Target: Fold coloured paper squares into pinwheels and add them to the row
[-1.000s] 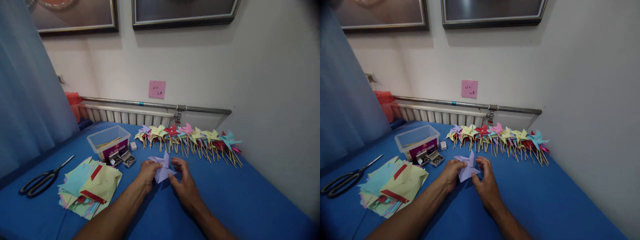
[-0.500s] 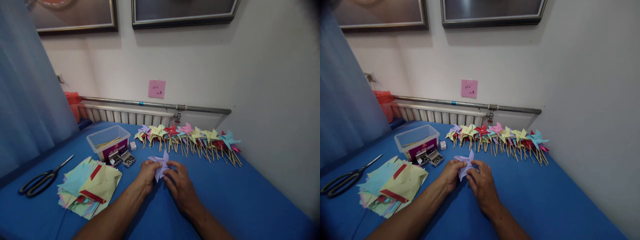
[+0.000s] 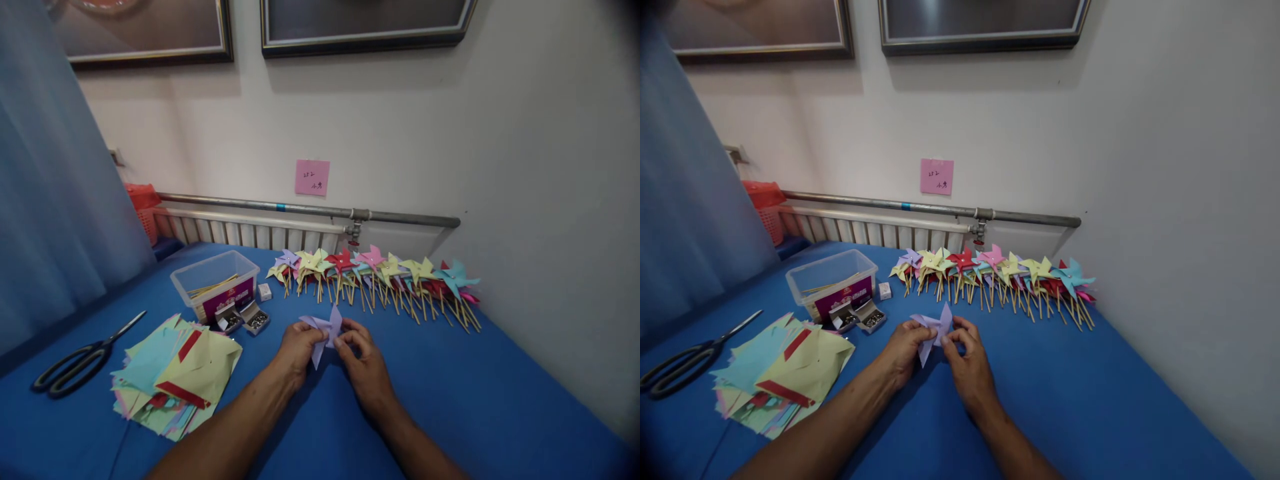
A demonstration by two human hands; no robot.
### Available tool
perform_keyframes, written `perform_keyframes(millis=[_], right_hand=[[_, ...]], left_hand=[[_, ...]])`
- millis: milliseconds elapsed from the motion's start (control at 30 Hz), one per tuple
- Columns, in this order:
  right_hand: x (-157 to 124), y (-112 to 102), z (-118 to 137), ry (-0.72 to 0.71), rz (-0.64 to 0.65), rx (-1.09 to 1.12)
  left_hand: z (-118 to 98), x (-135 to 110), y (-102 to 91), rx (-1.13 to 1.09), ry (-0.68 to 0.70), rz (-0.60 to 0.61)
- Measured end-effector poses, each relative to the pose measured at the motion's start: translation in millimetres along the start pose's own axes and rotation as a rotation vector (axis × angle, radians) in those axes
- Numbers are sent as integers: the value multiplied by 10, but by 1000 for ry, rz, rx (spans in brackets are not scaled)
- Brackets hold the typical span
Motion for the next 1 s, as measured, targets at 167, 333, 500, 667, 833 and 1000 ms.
perform_keyframes(millis=[167, 333, 500, 667, 833, 1000], right_hand=[[19, 69, -126, 109, 38, 121], [3, 89, -143, 161, 44, 132], [2, 95, -157, 170, 53, 115], [-1, 69, -124, 158, 28, 129], [-13, 62, -61, 121, 20, 151], [-17, 65, -95, 144, 12, 136]], left_hand=[[15, -2, 1, 26, -5, 1], [28, -4, 15, 37, -7, 21], [38, 3, 14, 50, -9, 18], [38, 4, 31, 29, 2, 29], [70, 33, -37, 47, -4, -15], [71, 45, -70, 68, 6, -42]])
Point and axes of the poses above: each hand's wrist, its own x-axis towards the middle knuckle, its own y-axis out of the palm, z = x × y, the point moved 10 cm from there along x, towards the middle knuckle, and after that the axes turned 1 degree about y, right-handed, at the moved point
